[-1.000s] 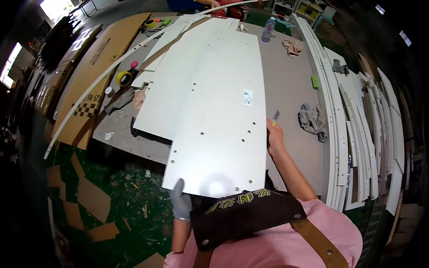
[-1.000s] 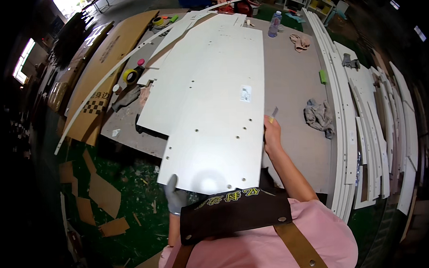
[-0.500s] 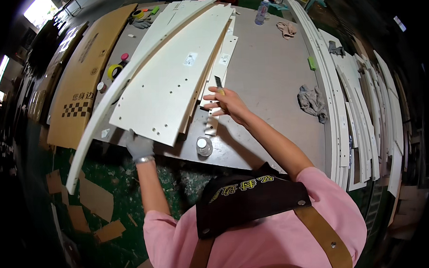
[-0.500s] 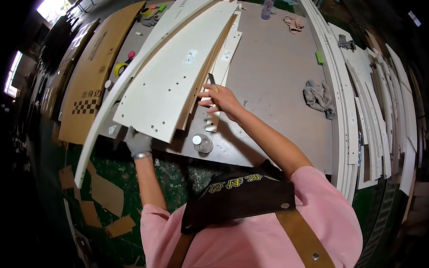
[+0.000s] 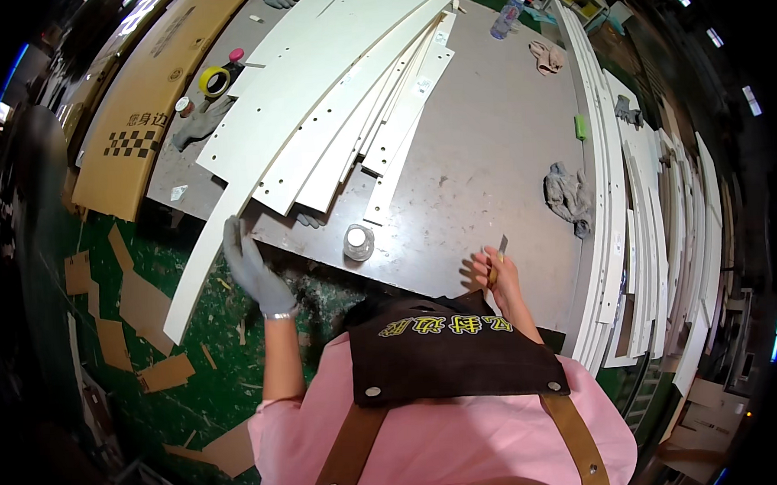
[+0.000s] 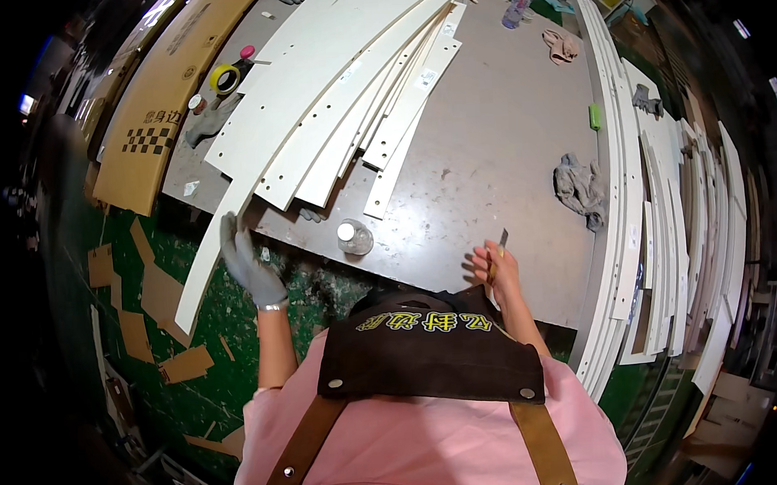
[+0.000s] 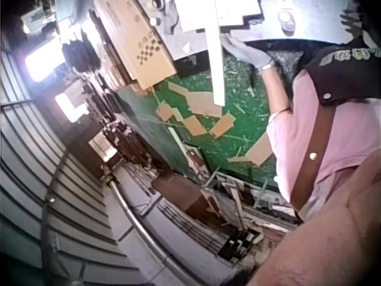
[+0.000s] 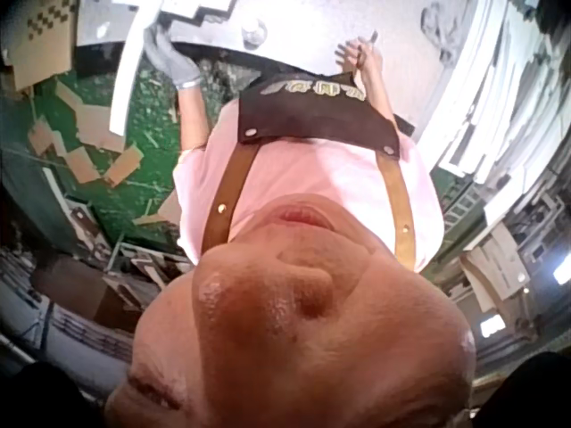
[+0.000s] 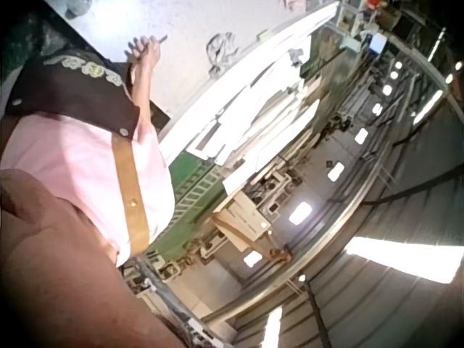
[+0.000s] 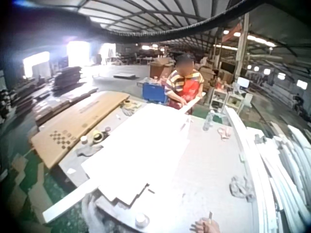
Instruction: The person handles white wooden panels and long strips on a workbench, wiping surfaces with a cloth and arranging pieces. They pick up and align multiple components, preparing them for assembly in a workshop setting.
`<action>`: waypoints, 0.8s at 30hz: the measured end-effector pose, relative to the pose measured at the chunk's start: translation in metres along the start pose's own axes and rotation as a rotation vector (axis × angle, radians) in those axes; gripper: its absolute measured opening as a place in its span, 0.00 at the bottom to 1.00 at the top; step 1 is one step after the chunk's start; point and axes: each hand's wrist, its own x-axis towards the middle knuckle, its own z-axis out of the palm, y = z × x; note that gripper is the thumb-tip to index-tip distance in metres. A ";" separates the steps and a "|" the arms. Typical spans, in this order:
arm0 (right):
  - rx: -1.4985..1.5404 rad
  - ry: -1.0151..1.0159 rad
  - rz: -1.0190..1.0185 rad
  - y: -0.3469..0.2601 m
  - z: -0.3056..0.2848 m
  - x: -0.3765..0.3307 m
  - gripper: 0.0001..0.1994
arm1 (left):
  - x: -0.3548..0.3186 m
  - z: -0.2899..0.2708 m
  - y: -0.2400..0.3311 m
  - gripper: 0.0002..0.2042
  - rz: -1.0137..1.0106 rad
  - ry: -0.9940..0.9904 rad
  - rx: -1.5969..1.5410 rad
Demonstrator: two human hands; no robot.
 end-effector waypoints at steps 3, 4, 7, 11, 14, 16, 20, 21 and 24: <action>0.147 0.059 0.026 0.033 -0.034 -0.011 0.19 | -0.032 0.021 0.036 0.21 0.226 -0.021 0.127; 0.169 0.060 0.034 0.039 -0.040 -0.011 0.18 | -0.046 0.023 0.040 0.22 0.284 -0.083 0.172; 0.239 0.006 -0.001 0.052 -0.053 0.003 0.17 | -0.087 0.058 0.045 0.21 0.427 -0.349 0.122; 0.224 0.036 -0.042 0.036 -0.054 -0.021 0.17 | -0.139 0.076 -0.035 0.18 0.370 -0.846 0.183; 0.242 0.085 -0.054 0.051 -0.083 -0.029 0.16 | -0.173 0.079 -0.097 0.19 0.077 -1.087 0.210; 0.258 0.133 -0.057 0.059 -0.105 -0.037 0.15 | -0.194 0.090 -0.100 0.20 -0.238 -1.067 0.115; 0.366 0.237 -0.103 0.070 -0.153 -0.041 0.12 | -0.218 0.119 -0.100 0.21 -0.756 -1.036 -0.098; 0.360 0.270 -0.128 0.072 -0.164 -0.040 0.11 | -0.221 0.125 -0.105 0.21 -0.732 -1.094 -0.090; 0.298 0.374 -0.182 0.075 -0.201 -0.030 0.09 | -0.237 0.143 -0.124 0.19 -0.639 -1.178 -0.010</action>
